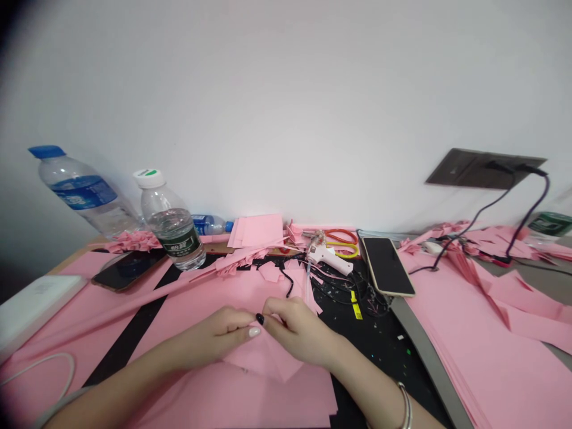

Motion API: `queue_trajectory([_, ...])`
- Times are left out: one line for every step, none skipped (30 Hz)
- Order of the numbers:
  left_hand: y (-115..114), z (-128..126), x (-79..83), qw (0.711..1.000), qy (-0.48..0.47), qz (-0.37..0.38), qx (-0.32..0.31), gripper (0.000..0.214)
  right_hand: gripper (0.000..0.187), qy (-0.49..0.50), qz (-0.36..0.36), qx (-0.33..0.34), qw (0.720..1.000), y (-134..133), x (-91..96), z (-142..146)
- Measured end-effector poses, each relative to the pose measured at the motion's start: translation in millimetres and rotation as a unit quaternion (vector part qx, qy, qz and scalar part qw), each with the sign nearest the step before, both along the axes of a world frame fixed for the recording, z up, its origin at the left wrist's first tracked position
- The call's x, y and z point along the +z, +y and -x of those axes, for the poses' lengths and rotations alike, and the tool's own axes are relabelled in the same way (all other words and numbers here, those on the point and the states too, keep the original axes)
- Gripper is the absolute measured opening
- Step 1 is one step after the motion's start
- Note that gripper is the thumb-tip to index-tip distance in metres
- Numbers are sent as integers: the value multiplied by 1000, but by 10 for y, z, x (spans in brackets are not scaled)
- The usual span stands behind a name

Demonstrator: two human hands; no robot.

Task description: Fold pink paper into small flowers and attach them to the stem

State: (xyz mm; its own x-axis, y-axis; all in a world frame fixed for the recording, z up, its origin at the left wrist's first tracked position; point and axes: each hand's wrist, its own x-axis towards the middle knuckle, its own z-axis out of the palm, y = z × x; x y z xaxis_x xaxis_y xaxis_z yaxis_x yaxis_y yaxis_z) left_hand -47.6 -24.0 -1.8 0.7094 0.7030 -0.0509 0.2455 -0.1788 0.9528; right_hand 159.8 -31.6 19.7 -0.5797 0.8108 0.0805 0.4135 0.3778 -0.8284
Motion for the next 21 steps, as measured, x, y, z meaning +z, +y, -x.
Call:
queue_trajectory([0,0,-1,1000,-3,-1,-4,37,28,-2,-4,8,1000,-3,1,3])
queue_trajectory([-1,-2,1,1000,-6,-1,-6,36,29,-3,-10,13,1000,-7,-1,7])
queue_trajectory([-2,-6,6,1000,-7,-3,-7,36,30,-2,-17,15,1000,-11,-5,11])
queue_trajectory([-5,-12,11,1000,-7,-7,-5,36,30,-1,-23,13,1000,-14,-9,15])
queue_trajectory([-8,-18,17,1000,-7,-10,-1,36,29,0,-29,8,1000,-18,-13,18])
queue_trajectory([-12,-25,21,1000,-9,-11,3,36,29,3,-32,1,999,-21,-18,20])
queue_trajectory([-16,-32,22,1000,-13,-8,8,36,29,7,-34,-6,999,-25,-22,22])
queue_trajectory([-21,-38,19,1000,-21,0,14,37,29,12,-33,-14,999,-29,-27,24])
queue_trajectory([-26,-43,14,999,-30,13,18,37,30,18,-31,-23,999,-33,-32,27])
queue_trajectory([-29,-48,6,999,-40,29,19,38,30,24,-29,-30,999,-37,-37,30])
queue_trajectory([-33,-52,-3,998,-49,45,20,40,31,30,-26,-36,999,-42,-43,35])
queue_trajectory([-35,-54,-10,997,-53,59,19,41,31,35,-24,-43,998,-45,-49,39])
queue_trajectory([-38,-56,-15,995,-57,75,19,43,32,38,-21,-48,998,-48,-55,44])
queue_trajectory([-40,-58,-18,994,-62,91,17,44,33,41,-18,-53,998,-48,-59,48])
queue_trajectory([-42,-58,-16,992,-67,110,17,44,34,43,-15,-60,997,-46,-60,50])
queue_trajectory([-44,-58,-12,989,-73,130,17,44,36,45,-12,-69,997,-40,-59,50])
queue_trajectory([-45,-56,-7,986,-78,144,18,44,37,47,-11,-77,996,-30,-55,47])
queue_trajectory([-44,-52,-1,984,-83,154,19,45,39,50,-9,-85,995,-18,-48,41])
queue_trajectory([-43,-47,3,984,-85,156,21,46,41,55,-6,-92,994,-4,-40,32])
queue_trajectory([-40,-41,4,984,-84,154,23,47,42,63,0,-98,993,12,-30,21])
queue_trajectory([-36,-34,2,985,-82,153,25,47,44,72,11,-100,992,28,-20,7])
